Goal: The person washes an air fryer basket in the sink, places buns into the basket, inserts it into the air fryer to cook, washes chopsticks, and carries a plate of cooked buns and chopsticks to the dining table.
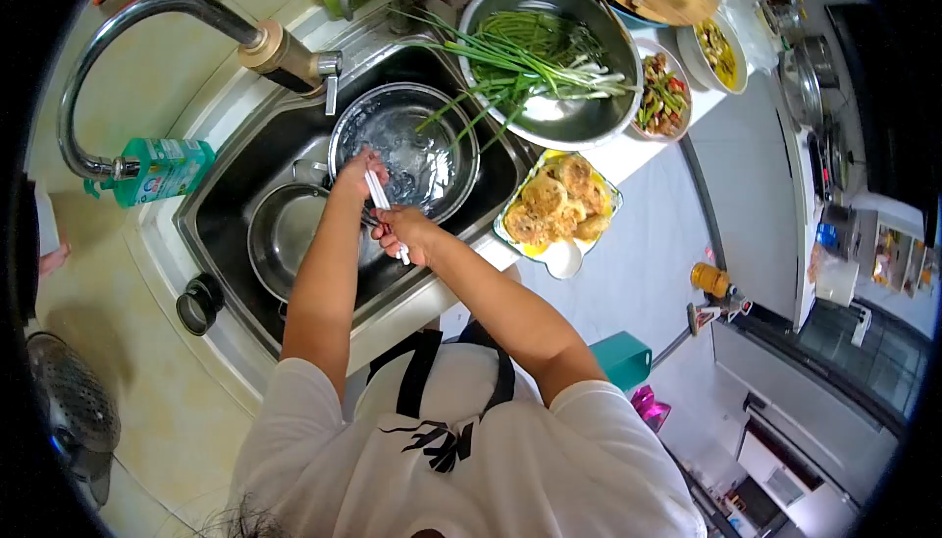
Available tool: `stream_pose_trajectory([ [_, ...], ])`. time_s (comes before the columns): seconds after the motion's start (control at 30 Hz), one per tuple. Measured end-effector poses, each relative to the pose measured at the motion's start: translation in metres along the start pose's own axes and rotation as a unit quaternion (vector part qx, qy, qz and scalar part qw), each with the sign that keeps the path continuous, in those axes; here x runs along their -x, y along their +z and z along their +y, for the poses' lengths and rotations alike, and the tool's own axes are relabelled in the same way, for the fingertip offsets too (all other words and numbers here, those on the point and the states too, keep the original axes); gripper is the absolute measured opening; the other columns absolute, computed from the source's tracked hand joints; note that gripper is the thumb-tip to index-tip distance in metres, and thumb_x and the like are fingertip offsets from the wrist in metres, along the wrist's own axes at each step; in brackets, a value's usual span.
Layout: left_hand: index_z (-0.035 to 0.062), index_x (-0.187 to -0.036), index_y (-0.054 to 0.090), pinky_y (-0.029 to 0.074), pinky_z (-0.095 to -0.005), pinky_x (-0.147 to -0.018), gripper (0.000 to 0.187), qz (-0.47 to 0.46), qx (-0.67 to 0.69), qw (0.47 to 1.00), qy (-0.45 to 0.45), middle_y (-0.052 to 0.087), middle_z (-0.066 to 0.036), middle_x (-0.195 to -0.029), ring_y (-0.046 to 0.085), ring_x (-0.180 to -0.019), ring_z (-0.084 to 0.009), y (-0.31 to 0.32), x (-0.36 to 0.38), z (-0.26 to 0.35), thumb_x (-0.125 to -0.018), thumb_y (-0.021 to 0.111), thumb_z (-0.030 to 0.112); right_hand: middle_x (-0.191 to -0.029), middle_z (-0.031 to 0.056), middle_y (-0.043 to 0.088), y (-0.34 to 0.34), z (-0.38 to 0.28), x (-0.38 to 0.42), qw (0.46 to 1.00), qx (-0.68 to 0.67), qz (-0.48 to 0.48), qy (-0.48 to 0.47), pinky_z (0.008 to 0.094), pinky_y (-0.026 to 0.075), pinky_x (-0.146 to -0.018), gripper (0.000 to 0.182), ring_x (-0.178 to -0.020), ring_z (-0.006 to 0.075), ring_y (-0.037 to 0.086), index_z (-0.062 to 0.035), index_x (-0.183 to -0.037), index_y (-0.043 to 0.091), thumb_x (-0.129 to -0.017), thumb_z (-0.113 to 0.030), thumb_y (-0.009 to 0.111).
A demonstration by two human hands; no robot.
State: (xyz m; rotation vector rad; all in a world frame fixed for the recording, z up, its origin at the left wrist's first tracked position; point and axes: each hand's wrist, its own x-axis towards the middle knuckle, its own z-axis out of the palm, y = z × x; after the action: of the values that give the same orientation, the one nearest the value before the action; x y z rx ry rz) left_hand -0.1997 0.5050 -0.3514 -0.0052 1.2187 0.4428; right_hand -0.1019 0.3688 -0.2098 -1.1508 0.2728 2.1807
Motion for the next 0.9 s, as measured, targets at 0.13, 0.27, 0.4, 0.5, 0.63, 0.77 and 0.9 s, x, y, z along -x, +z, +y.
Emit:
stream_pose_trajectory([
  [0.13,0.0113,-0.083,0.047,0.032,-0.0293,-0.047,0.03,0.019,-0.023,0.999,0.02,0.032,0.003,-0.057,0.029,-0.044,-0.0108,0.001,0.042,-0.005,-0.098,0.047,0.037,-0.069,0.0052,0.052,0.007,0.021,0.031,1.0,0.02,-0.022,-0.003,0.0226,0.027,-0.036,0.014,-0.044,0.0079,0.035,-0.0119,-0.105,0.049,-0.099,-0.025,0.046],
  [0.27,0.0108,-0.088,0.048,0.033,-0.0295,-0.048,0.024,-0.025,0.039,0.998,0.052,0.03,0.004,-0.059,0.028,-0.046,-0.0104,-0.028,0.095,-0.023,-0.099,0.044,0.031,-0.074,0.0033,0.053,0.027,0.036,0.081,0.995,0.097,-0.022,0.015,0.022,0.035,-0.041,0.028,-0.048,0.0081,0.04,-0.0104,-0.115,0.048,-0.101,-0.034,0.041],
  [0.4,0.0112,-0.089,0.048,0.033,-0.0293,-0.048,0.024,0.032,0.104,0.992,0.064,0.03,0.004,-0.06,0.027,-0.047,-0.0102,-0.048,0.15,-0.051,-0.1,0.041,0.032,-0.073,0.0037,0.054,0.015,0.057,0.097,0.981,0.185,-0.06,0.017,0.0276,0.047,-0.046,0.028,-0.048,0.0105,0.047,-0.0099,-0.111,0.049,-0.1,-0.035,0.041],
  [0.5,0.0114,-0.086,0.046,0.032,-0.0291,-0.05,0.024,0.068,0.138,0.985,0.081,0.029,0.003,-0.061,0.027,-0.049,-0.0108,-0.039,0.193,-0.089,-0.1,0.041,0.031,-0.071,0.0048,0.054,0.001,0.07,0.107,0.949,0.308,-0.064,-0.009,0.0316,0.053,-0.048,0.029,-0.048,0.0119,0.048,-0.0061,-0.107,0.05,-0.099,-0.033,0.043],
  [0.63,0.0111,-0.084,0.043,0.034,-0.0327,-0.054,0.019,0.061,0.187,0.976,0.09,0.029,0.001,-0.061,0.029,-0.051,-0.014,-0.028,0.218,-0.154,-0.098,0.043,0.024,-0.081,0.0174,0.062,-0.027,0.074,0.149,0.774,0.622,-0.038,-0.111,0.0353,0.057,-0.05,0.038,-0.052,0.0263,0.064,0.0053,-0.108,0.053,-0.096,-0.03,0.044],
  [0.77,0.0097,-0.08,0.045,0.044,-0.0348,-0.066,0.016,-0.043,0.147,0.985,0.082,0.039,-0.001,-0.062,0.042,-0.058,-0.0191,-0.009,0.223,-0.231,-0.095,0.047,0.016,-0.087,0.0215,0.066,-0.094,0.085,0.197,0.657,0.749,-0.011,-0.086,0.0385,0.055,-0.054,0.037,-0.058,0.031,0.066,0.004,-0.099,0.06,-0.095,-0.03,0.047],
  [0.9,0.0057,-0.088,0.051,0.049,-0.0377,-0.078,0.016,-0.06,0.08,0.995,-0.001,0.054,-0.007,-0.078,0.058,-0.081,-0.0258,0.036,0.222,-0.305,-0.095,0.051,0.02,-0.086,0.0207,0.067,-0.183,0.102,0.262,0.56,0.805,0.085,-0.18,0.0447,0.052,-0.066,0.031,-0.075,0.0343,0.067,0.0002,-0.096,0.062,-0.093,-0.029,0.05],
])
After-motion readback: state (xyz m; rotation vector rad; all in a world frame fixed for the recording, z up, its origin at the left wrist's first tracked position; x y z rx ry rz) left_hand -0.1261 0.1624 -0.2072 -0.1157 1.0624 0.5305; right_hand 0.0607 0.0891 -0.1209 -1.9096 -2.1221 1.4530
